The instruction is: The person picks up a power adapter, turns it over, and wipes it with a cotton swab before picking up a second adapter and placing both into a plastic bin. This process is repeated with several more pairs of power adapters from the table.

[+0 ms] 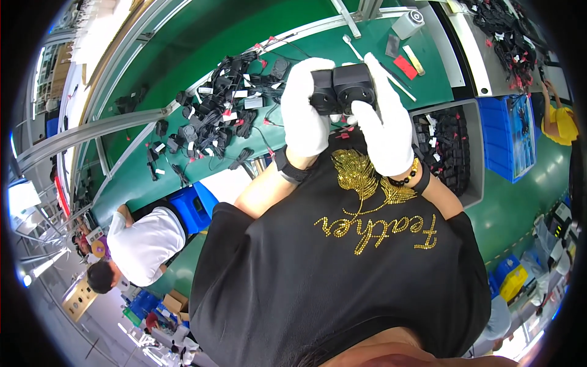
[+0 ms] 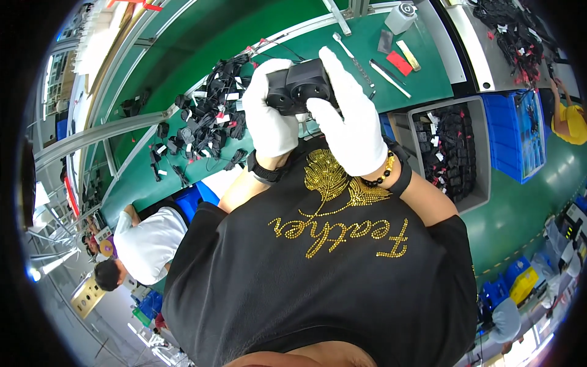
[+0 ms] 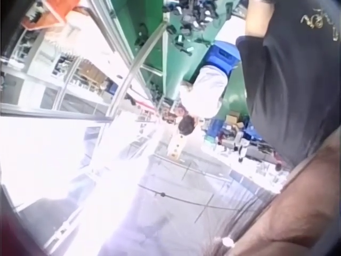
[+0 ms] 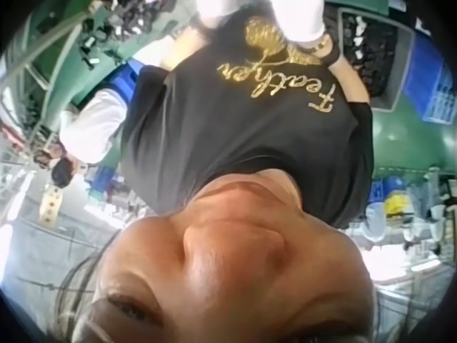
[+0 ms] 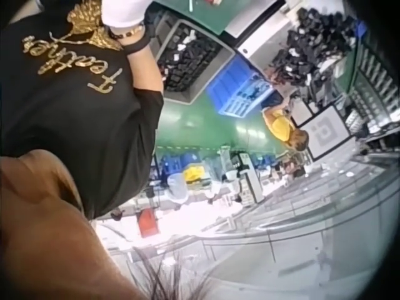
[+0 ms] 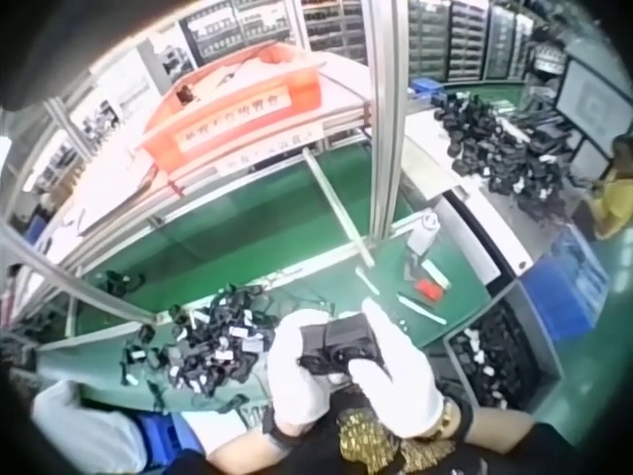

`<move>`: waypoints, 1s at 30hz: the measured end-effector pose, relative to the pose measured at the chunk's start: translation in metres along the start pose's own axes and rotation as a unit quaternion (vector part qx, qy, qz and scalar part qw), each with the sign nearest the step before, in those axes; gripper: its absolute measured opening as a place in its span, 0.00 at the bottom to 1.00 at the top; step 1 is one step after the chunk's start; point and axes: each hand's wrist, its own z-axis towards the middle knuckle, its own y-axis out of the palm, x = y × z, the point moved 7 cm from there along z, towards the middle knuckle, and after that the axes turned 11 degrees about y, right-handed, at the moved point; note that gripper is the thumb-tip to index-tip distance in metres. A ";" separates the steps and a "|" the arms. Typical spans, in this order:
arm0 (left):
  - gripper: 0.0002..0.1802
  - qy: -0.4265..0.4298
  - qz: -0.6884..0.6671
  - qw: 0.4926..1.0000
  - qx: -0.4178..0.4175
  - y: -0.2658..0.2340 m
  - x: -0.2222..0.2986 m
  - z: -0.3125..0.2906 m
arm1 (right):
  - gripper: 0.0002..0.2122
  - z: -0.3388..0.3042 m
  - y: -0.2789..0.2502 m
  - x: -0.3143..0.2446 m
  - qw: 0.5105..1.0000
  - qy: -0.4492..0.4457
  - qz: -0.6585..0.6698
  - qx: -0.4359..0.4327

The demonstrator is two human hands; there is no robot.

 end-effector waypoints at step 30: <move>0.30 -0.301 -0.360 0.879 -0.080 0.036 -0.023 -0.005 | 0.20 0.001 -0.048 0.007 0.975 -0.084 -0.200 0.040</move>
